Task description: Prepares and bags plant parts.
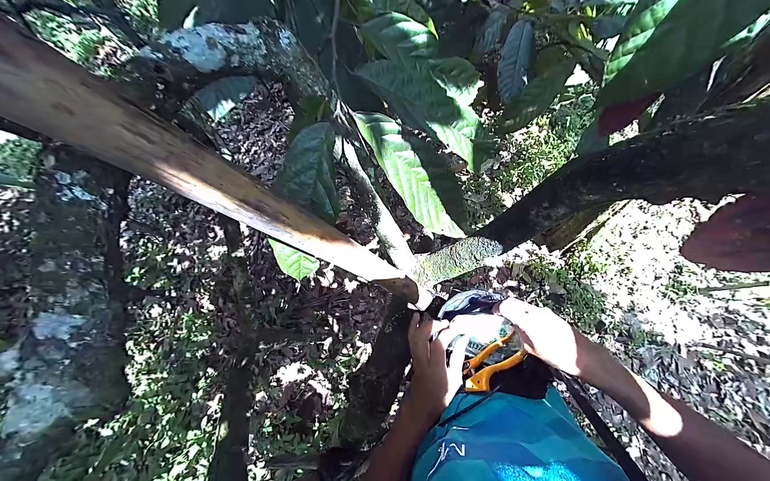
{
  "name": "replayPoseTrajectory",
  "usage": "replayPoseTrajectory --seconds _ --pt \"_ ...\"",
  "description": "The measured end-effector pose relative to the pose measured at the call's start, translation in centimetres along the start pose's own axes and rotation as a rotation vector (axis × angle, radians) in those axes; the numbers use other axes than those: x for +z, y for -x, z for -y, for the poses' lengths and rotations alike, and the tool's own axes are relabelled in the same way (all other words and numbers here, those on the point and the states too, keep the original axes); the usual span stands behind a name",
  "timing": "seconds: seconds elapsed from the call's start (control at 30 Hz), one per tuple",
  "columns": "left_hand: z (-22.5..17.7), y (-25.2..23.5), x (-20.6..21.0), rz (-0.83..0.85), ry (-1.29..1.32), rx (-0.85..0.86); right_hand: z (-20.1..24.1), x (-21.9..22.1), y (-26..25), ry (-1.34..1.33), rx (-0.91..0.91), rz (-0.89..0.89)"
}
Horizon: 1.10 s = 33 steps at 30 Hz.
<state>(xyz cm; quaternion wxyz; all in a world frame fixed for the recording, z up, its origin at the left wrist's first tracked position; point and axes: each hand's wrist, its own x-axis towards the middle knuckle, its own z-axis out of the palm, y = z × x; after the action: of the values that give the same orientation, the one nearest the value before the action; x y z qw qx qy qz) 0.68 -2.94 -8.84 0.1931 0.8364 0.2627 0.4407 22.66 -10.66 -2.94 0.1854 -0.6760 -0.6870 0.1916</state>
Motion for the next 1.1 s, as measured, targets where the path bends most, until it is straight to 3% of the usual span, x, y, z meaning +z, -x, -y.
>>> replayPoseTrajectory --seconds 0.07,0.17,0.23,0.33,0.47,0.53,0.67,0.73,0.8,0.87,0.97,1.1 --pt "-0.8 1.7 -1.4 0.1 -0.005 0.069 -0.2 0.2 -0.1 -0.004 0.02 -0.03" --pt "-2.5 2.9 -2.6 0.632 0.0 -0.182 -0.5 -0.1 -0.6 -0.082 0.039 -0.026" --pt "-2.6 2.5 -2.4 0.848 -0.013 -0.298 -1.0 0.1 -1.0 -0.095 -0.049 -0.071" --pt "-2.6 1.8 -2.0 0.913 -0.015 -0.226 -1.2 0.7 -1.1 -0.139 -0.175 -0.195" --pt "-1.8 2.2 -1.4 0.731 0.088 0.075 -0.6 0.4 -1.5 -0.258 -0.36 -0.201" --pt "-1.7 1.8 -1.8 0.738 0.17 0.163 -0.4 0.6 -1.7 -0.323 -0.387 -0.202" --pt "-2.6 -1.0 -2.1 1.069 0.277 0.174 -1.0 0.6 -2.3 -0.554 -0.259 -0.177" --pt "-2.5 -2.5 -1.3 1.238 0.329 0.163 -0.5 -0.1 -2.5 -0.626 -0.206 -0.068" --pt "-1.7 -3.9 -0.9 1.402 0.341 0.053 -0.4 -1.0 -2.4 -0.661 -0.233 0.075" --pt "-1.7 -5.3 -1.5 1.51 0.257 -0.086 -1.2 -1.8 -2.1 -0.68 -0.273 0.087" --pt "-2.1 -3.7 -2.0 1.313 0.171 -0.172 -3.6 -2.8 -1.0 -0.7 -0.197 -0.037" --pt "-2.0 0.7 -3.1 0.687 0.167 -0.012 -3.9 -2.0 0.1 -0.653 -0.165 -0.236"
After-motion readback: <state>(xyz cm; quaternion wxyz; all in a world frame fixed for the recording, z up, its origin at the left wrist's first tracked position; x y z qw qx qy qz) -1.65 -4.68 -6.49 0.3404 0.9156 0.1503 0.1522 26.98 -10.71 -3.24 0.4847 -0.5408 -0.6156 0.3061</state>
